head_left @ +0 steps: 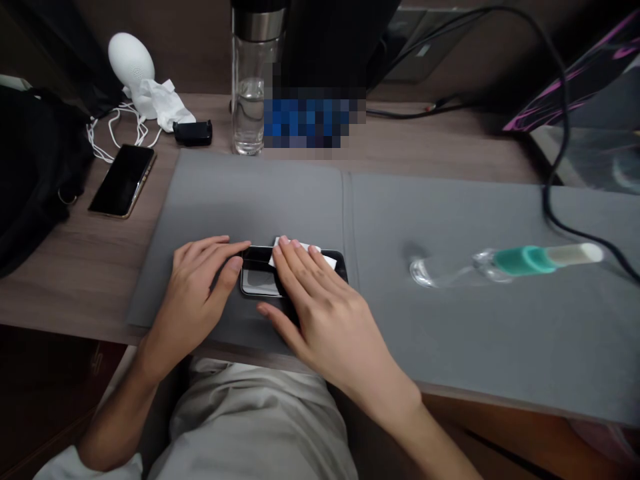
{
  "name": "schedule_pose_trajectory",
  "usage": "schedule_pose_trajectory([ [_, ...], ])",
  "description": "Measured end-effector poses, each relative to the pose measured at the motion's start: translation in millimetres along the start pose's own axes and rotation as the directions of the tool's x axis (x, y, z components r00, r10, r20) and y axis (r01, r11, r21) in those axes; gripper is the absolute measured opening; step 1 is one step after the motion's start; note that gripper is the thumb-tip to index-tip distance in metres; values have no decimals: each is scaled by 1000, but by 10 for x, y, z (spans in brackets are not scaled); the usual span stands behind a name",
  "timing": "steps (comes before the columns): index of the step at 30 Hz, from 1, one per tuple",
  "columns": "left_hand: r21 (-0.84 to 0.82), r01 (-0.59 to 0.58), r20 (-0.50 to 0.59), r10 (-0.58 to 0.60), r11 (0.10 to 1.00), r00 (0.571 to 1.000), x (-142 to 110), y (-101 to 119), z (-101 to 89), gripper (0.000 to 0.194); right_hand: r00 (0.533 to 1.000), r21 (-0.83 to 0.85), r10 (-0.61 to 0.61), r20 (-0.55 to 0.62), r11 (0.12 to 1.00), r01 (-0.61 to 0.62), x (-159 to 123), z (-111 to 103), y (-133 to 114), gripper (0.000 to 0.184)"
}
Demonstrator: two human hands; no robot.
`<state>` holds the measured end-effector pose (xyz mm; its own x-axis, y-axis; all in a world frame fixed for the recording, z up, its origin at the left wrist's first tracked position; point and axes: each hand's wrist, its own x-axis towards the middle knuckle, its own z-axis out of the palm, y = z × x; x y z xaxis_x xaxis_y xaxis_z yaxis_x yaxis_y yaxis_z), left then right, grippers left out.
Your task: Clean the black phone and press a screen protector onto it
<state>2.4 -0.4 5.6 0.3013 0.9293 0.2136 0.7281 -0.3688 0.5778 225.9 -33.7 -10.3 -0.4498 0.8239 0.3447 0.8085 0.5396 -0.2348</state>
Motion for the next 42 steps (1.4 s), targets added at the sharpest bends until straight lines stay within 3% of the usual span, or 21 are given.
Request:
schedule_pose_trajectory([
  [12,-102,44,18,-42,994,999,-60,-15,-16,57,999,132,-30,34,991,25,157,123,-227,80],
  [19,-102,17,40,-13,995,999,-56,-12,-41,60,995,149,-92,35,985,86,73,91,-247,66],
  [24,-58,-3,56,6,998,998,-22,-1,-42,51,994,70,-112,-8,991,112,-22,50,-254,53],
  [32,55,-6,66,2,998,998,-3,-22,-1,43,995,-7,-98,-30,995,98,-233,-50,-104,47],
  [38,184,-187,143,162,965,976,-24,-70,22,75,998,-32,-45,-53,999,43,-470,-134,78,68],
  [42,209,-229,166,196,951,966,-24,-91,30,71,998,-36,-9,-61,999,6,-573,-174,167,84],
])
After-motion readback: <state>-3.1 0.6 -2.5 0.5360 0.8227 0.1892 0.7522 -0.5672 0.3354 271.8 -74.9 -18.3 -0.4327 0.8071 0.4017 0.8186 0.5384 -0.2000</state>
